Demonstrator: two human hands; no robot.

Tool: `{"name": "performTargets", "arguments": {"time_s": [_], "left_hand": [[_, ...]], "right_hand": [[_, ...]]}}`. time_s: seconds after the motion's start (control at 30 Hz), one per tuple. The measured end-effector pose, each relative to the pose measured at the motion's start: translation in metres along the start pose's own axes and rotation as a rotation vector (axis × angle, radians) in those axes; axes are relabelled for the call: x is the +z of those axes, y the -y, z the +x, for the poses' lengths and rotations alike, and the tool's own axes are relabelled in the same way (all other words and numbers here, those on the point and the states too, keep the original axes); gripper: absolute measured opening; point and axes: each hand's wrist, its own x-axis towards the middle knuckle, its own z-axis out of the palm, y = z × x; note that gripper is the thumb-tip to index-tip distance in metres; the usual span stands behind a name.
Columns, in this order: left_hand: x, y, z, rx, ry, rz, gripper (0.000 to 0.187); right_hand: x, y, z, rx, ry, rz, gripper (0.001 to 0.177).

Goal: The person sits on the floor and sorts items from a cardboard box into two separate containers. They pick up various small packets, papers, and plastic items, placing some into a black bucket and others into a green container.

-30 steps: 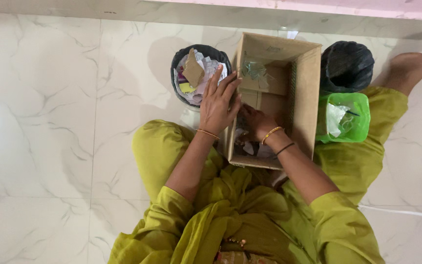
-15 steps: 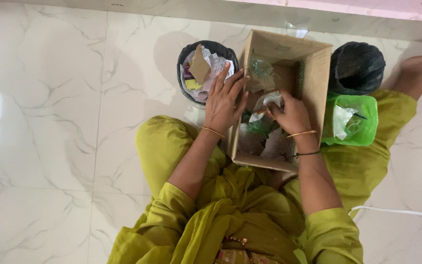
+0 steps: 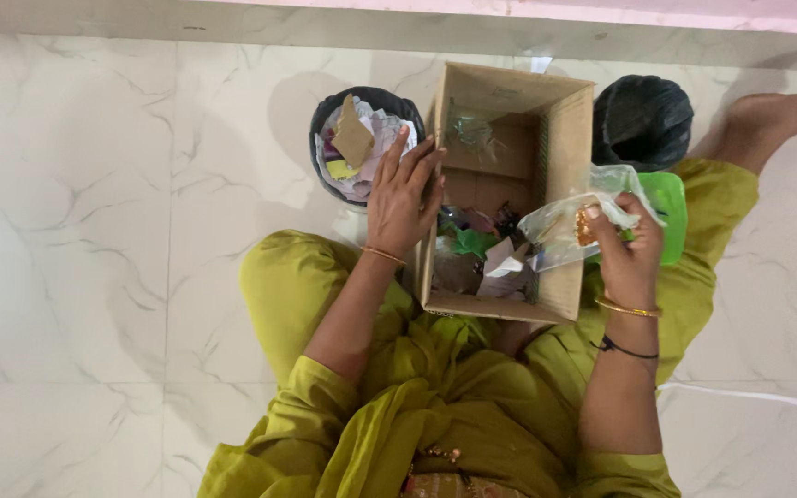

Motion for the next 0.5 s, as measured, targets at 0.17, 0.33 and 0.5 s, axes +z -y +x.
{"name": "performTargets", "arguments": {"time_s": [0.17,0.33,0.5], "left_hand": [[-0.001,-0.001,-0.001,-0.008,0.01,0.011,0.032],[0.0,-0.002,0.0,-0.01,0.006,0.017,0.032],[-0.003,-0.004,0.001,-0.033,0.023,-0.008,0.034]], "right_hand": [[-0.051,0.009,0.003,-0.19,-0.181,-0.312,0.016],[-0.062,0.003,0.003,-0.336,-0.169,-0.855,0.032],[-0.057,0.002,0.003,-0.107,0.026,-1.22,0.048]]}}
